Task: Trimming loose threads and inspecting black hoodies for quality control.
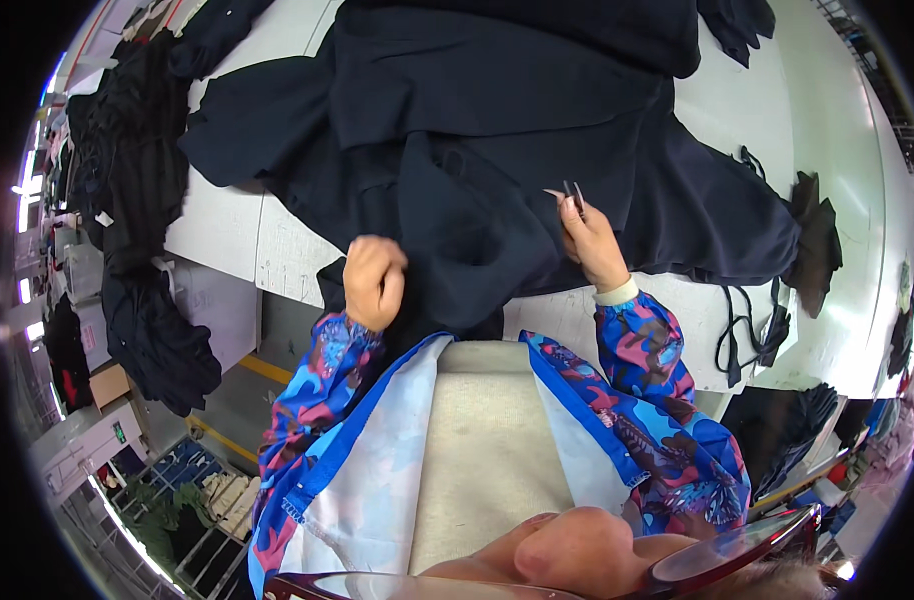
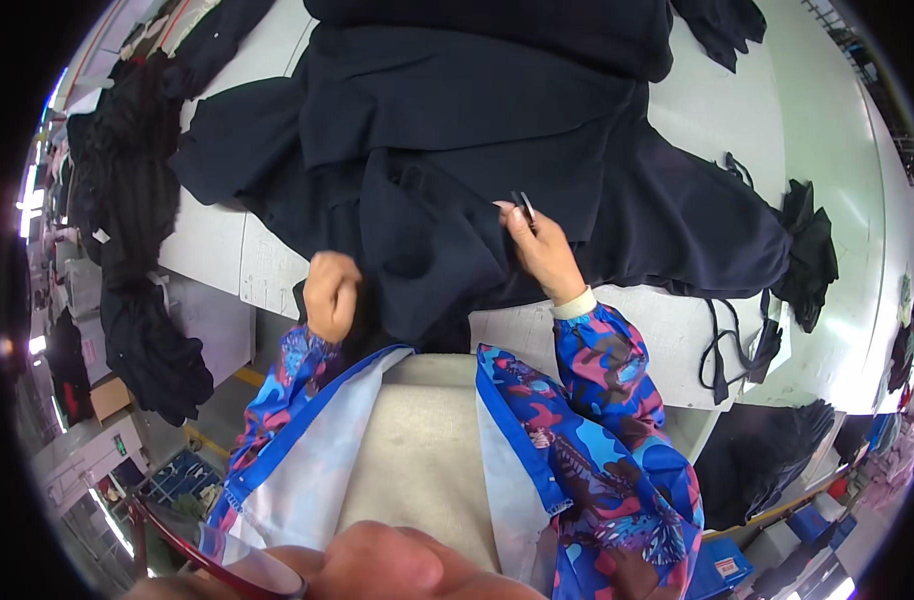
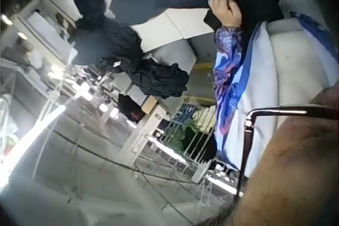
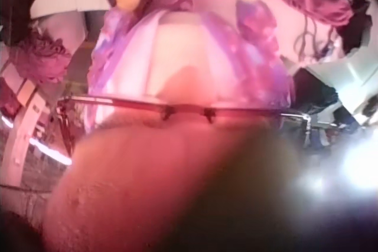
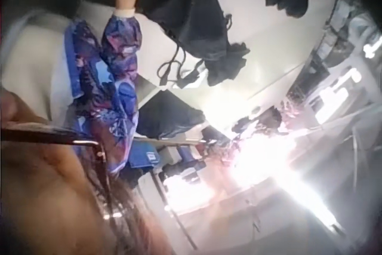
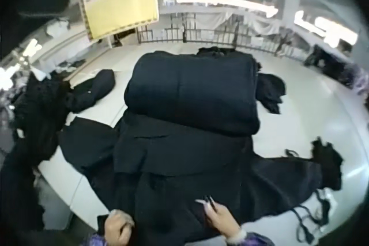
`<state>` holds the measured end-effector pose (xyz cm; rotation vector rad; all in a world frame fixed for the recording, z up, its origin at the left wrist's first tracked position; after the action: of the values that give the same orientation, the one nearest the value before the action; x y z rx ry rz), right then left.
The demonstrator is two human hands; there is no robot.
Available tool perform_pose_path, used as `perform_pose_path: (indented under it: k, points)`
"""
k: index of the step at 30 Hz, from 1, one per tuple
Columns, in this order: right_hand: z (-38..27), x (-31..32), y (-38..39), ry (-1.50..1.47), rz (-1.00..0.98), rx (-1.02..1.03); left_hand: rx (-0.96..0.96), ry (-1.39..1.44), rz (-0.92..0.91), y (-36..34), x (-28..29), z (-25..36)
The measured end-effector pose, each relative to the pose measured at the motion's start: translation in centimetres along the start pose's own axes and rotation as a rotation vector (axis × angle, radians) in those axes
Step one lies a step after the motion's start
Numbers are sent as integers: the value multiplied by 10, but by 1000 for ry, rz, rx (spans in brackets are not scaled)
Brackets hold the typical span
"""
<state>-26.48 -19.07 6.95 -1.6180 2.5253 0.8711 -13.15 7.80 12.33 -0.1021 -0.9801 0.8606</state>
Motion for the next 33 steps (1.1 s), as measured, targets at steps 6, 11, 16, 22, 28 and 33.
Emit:
perform_pose_path:
  k: [6,11,16,22,28,33]
  points:
    - [-18,-45,26,-240,-194,42,153,554,-213,-59,-37,33]
    - [-7,-50,37,-240,-42,24,209,602,-539,-46,-69,49]
    - [8,-30,57,-95,141,7,632,853,-598,-16,-82,38]
    - [6,-31,75,-31,-9,127,652,964,-625,-4,-86,56]
    - [-3,-33,69,-25,55,65,728,1002,-519,-8,-75,60]
    - [-14,-23,66,-396,-16,-18,718,1122,-577,-15,-50,48]
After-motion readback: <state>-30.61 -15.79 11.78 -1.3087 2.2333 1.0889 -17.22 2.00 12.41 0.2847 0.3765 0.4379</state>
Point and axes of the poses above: each hand's wrist, its own y-axis away from the middle knuckle, its own x-axis out of the back of the hand, z = x × y, the point moved 3 cm from there along -y, towards the middle knuckle, and after that the axes turned 6 degrees about -y, right-handed, at the moved point
